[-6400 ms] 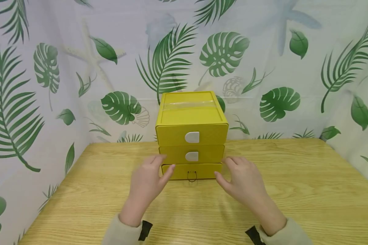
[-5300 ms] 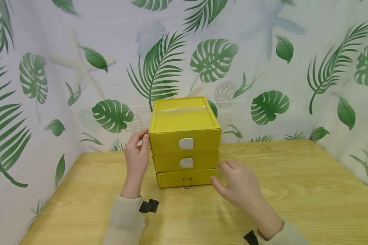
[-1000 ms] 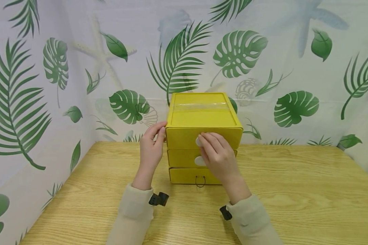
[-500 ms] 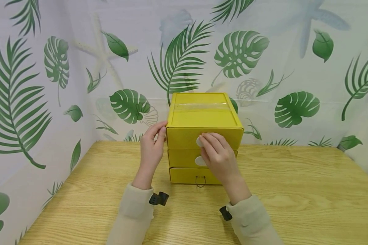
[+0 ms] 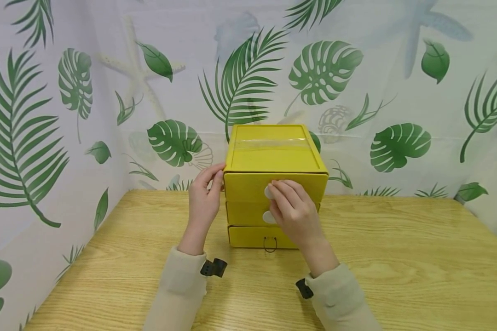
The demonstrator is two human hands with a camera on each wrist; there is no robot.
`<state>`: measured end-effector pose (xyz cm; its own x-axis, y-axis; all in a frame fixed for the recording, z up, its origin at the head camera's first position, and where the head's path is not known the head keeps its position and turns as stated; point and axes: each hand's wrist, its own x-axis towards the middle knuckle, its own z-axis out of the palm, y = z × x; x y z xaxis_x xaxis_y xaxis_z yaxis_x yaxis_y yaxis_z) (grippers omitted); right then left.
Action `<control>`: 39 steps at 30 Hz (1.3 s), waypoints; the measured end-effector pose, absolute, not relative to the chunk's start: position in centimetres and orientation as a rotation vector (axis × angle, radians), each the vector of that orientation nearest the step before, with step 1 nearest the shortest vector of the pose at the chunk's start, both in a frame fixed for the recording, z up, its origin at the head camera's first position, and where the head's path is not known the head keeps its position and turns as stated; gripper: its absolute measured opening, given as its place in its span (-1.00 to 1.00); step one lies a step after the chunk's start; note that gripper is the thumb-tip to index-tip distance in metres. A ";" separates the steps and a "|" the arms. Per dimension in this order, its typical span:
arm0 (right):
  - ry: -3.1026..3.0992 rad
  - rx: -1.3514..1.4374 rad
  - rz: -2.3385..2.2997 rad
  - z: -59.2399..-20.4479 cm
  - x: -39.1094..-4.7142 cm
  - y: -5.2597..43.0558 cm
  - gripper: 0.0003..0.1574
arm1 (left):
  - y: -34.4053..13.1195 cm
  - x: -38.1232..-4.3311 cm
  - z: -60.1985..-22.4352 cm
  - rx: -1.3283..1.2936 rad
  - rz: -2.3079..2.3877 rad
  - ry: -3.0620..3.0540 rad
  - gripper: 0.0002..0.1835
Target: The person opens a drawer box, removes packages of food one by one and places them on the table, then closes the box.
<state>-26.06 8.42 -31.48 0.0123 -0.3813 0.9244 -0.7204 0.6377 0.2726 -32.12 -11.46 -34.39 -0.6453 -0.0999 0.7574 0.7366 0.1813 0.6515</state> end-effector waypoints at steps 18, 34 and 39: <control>-1.571 0.949 0.316 -31.4 -25.7 8.6 -0.71 | -11.3 -32.5 -34.5 -0.593 -1.541 -1.774 -0.75; -1.588 0.952 0.305 -31.1 -25.0 8.5 -0.71 | -10.2 -27.0 -30.0 -0.529 -1.445 -1.845 -0.75; -1.587 0.953 0.308 -31.1 -24.8 8.5 -0.72 | -10.6 -29.6 -32.3 -0.547 -1.464 -1.807 -0.74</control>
